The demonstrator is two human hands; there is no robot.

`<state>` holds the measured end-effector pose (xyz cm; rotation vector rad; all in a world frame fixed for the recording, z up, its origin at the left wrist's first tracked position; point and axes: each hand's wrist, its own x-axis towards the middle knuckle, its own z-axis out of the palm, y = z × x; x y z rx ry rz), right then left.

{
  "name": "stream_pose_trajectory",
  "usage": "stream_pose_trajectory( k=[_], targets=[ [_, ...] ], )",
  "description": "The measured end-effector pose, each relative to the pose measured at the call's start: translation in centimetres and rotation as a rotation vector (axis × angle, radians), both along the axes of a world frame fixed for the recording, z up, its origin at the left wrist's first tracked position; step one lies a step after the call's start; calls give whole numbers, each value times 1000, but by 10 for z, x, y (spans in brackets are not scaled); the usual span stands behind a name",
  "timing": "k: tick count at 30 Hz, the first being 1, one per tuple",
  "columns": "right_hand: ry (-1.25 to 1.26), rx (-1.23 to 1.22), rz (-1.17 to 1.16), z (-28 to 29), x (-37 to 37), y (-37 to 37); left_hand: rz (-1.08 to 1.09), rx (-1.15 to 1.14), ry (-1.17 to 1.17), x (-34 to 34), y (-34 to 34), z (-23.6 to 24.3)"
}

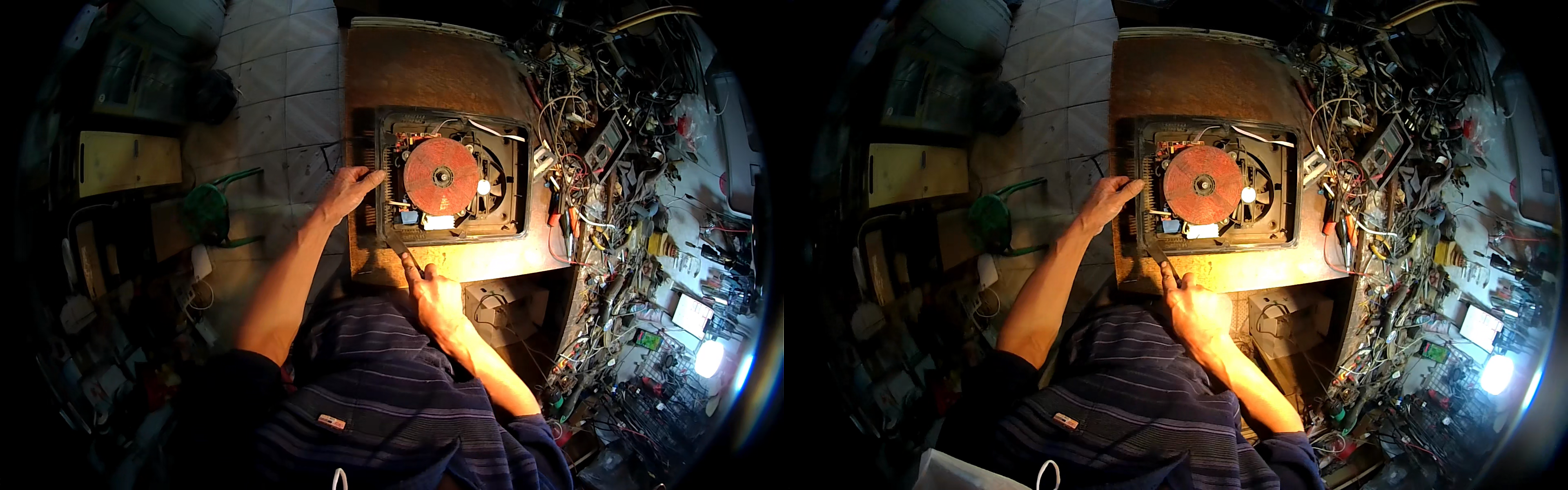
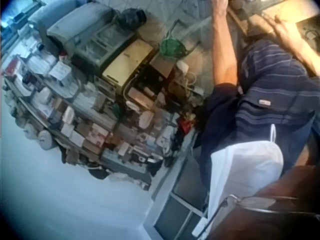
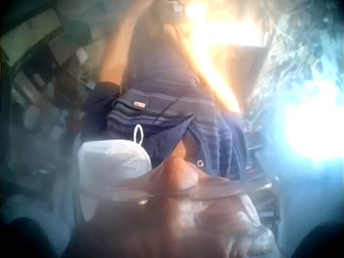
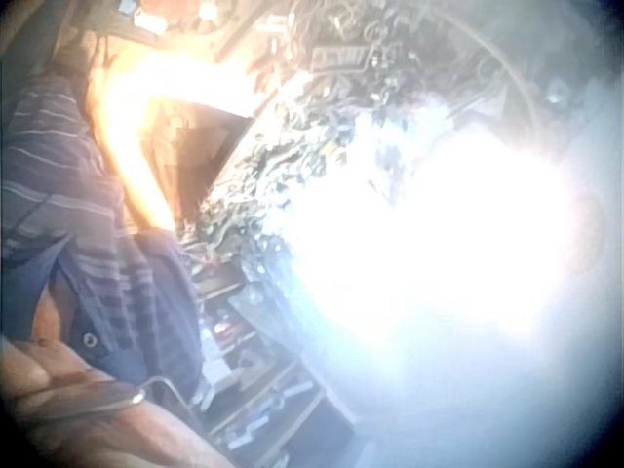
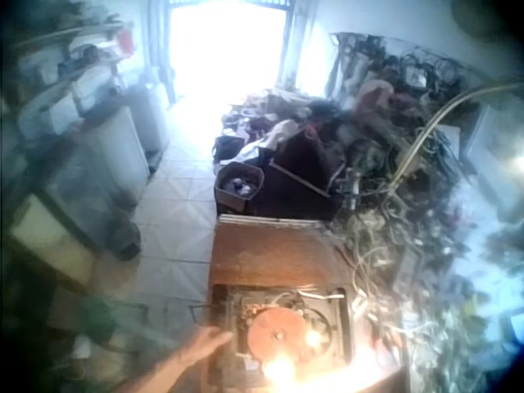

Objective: The person uses a screwdriver to remove screws from a disassembled electronic device, likely a fan motor housing, on a cluttered workbench. They manipulate the internal components and wires, then wipe the device with a cloth.

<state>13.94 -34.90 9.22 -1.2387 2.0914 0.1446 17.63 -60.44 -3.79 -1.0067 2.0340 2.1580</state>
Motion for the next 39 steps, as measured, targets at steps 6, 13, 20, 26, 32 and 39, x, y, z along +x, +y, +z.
stream_pose_trajectory(
  k=[6, 13, 20, 26, 32, 39],
  targets=[
    [-15, 33, -115, 2, 18, -17, -6, 21, 16, 0, -1, 3],
    [38, -21, -181, 3, 32, -43, 2, 1, 50, 0, 0, 0],
    [91, -79, -245, 4, 46, -42, -36, 44, -32, -2, -6, 2],
    [125, -121, -288, -2, 42, -58, -25, 35, -12, -1, -4, 2],
    [164, -175, -316, -8, 37, -65, -46, 32, -8, 1, -7, -12],
    [-129, -245, -533, 10, 60, -21, -57, 34, 7, -1, -5, 2]
  ],
)
